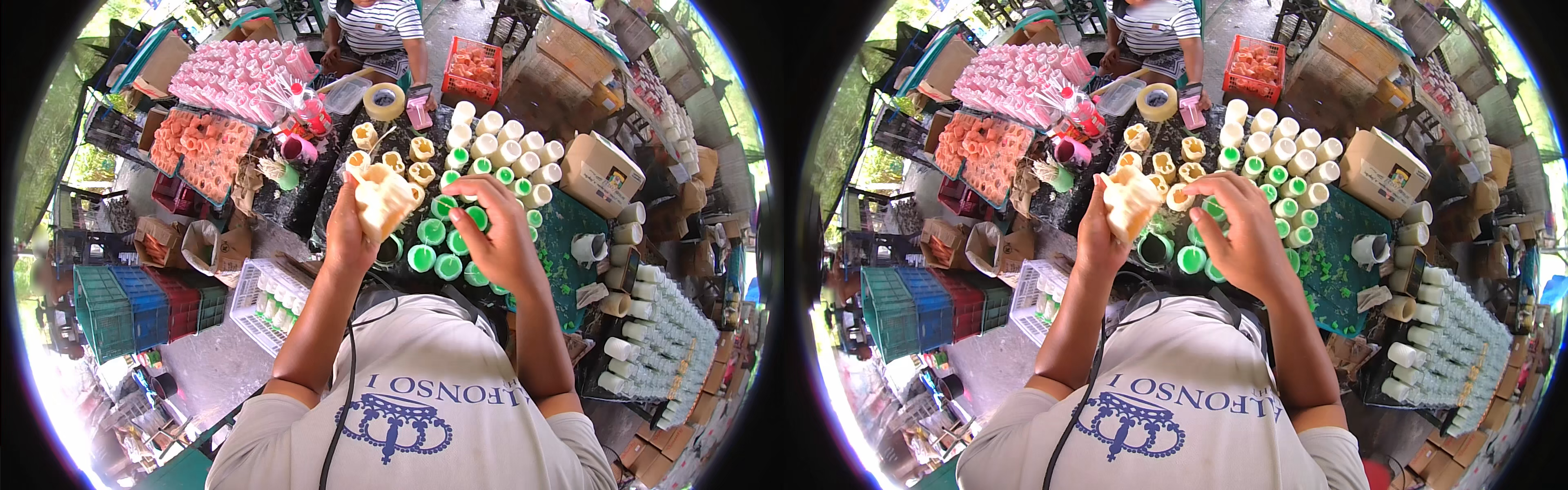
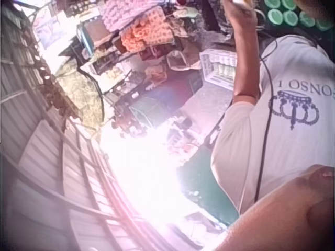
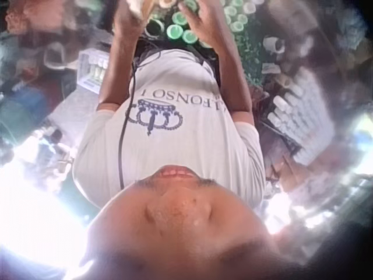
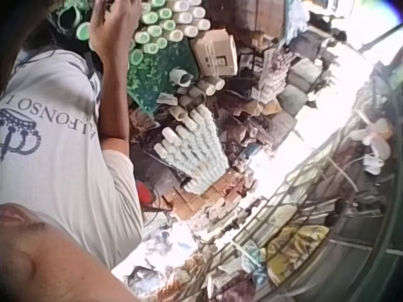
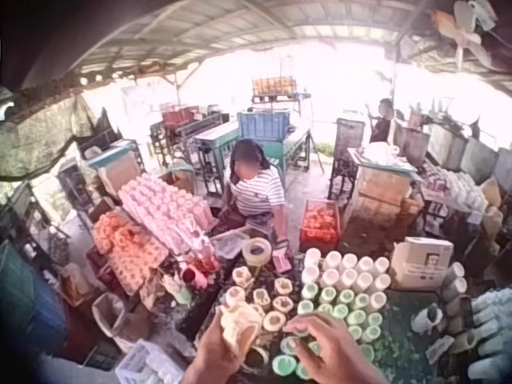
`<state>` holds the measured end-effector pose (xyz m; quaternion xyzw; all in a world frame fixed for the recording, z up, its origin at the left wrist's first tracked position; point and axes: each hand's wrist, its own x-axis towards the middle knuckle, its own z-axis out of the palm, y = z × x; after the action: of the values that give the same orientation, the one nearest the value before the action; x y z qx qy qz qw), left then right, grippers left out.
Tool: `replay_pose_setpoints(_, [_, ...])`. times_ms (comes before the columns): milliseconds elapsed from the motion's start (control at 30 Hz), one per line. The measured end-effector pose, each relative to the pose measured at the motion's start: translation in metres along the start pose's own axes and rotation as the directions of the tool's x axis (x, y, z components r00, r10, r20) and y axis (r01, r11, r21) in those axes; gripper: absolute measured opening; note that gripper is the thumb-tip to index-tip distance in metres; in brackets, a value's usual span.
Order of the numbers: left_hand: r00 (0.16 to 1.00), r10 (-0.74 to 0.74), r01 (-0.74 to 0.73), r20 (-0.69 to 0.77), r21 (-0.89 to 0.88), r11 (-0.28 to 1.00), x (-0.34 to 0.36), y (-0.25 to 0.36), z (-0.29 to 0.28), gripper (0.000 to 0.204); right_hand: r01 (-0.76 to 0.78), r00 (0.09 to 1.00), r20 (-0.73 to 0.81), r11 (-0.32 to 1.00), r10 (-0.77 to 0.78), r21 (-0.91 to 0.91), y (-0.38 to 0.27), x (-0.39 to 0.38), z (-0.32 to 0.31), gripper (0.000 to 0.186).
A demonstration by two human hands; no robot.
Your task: The person pours a green liquid from a small white pitcher into multiple white candle molds arranged on a table. They then pick up a finished candle, remove it from its mold, and place it aside. The process is repeated for several candles.
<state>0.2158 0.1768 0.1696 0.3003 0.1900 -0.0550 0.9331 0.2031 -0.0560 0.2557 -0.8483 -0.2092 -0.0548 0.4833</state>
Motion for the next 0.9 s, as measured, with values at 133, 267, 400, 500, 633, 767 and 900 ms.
replay_pose_setpoints(133, [0.966, -0.257, 0.250, -0.003, -0.228, 0.941, 0.005, 0.004, -0.003, 0.047, 0.060, 0.998, -0.010, 0.996, -0.060, 0.067, 0.007, 0.002, 0.034, 0.016])
replay_pose_setpoints(267, [0.963, -0.220, 0.249, 0.153, -0.206, 0.946, -0.001, 0.000, 0.003, 0.041, 0.220, 0.974, -0.004, 0.956, -0.225, -0.192, 0.005, 0.017, 0.055, 0.024])
replay_pose_setpoints(400, [0.969, -0.177, 0.212, 0.170, -0.212, 0.954, -0.006, 0.004, 0.010, 0.039, 0.223, 0.970, -0.043, 0.950, -0.237, -0.218, -0.001, 0.025, 0.057, 0.023])
replay_pose_setpoints(500, [0.952, -0.108, 0.176, 0.285, -0.226, 0.958, 0.002, -0.001, -0.004, 0.042, 0.267, 0.960, -0.027, 0.940, -0.279, -0.211, -0.010, 0.026, 0.055, 0.018])
replay_pose_setpoints(633, [0.968, -0.143, 0.179, 0.207, -0.167, 0.969, -0.002, 0.000, 0.005, 0.053, 0.270, 0.955, -0.050, 0.929, -0.291, -0.252, -0.012, 0.024, 0.058, 0.011])
replay_pose_setpoints(767, [0.971, -0.071, 0.115, 0.230, -0.183, 0.976, -0.001, -0.004, 0.007, 0.056, 0.272, 0.945, -0.089, 0.909, -0.314, -0.315, -0.017, 0.025, 0.061, 0.012])
replay_pose_setpoints(900, [0.971, -0.054, 0.097, 0.234, -0.176, 0.980, -0.005, -0.004, 0.011, 0.053, 0.204, 0.949, -0.149, 0.901, -0.278, -0.384, -0.017, 0.025, 0.069, 0.015])
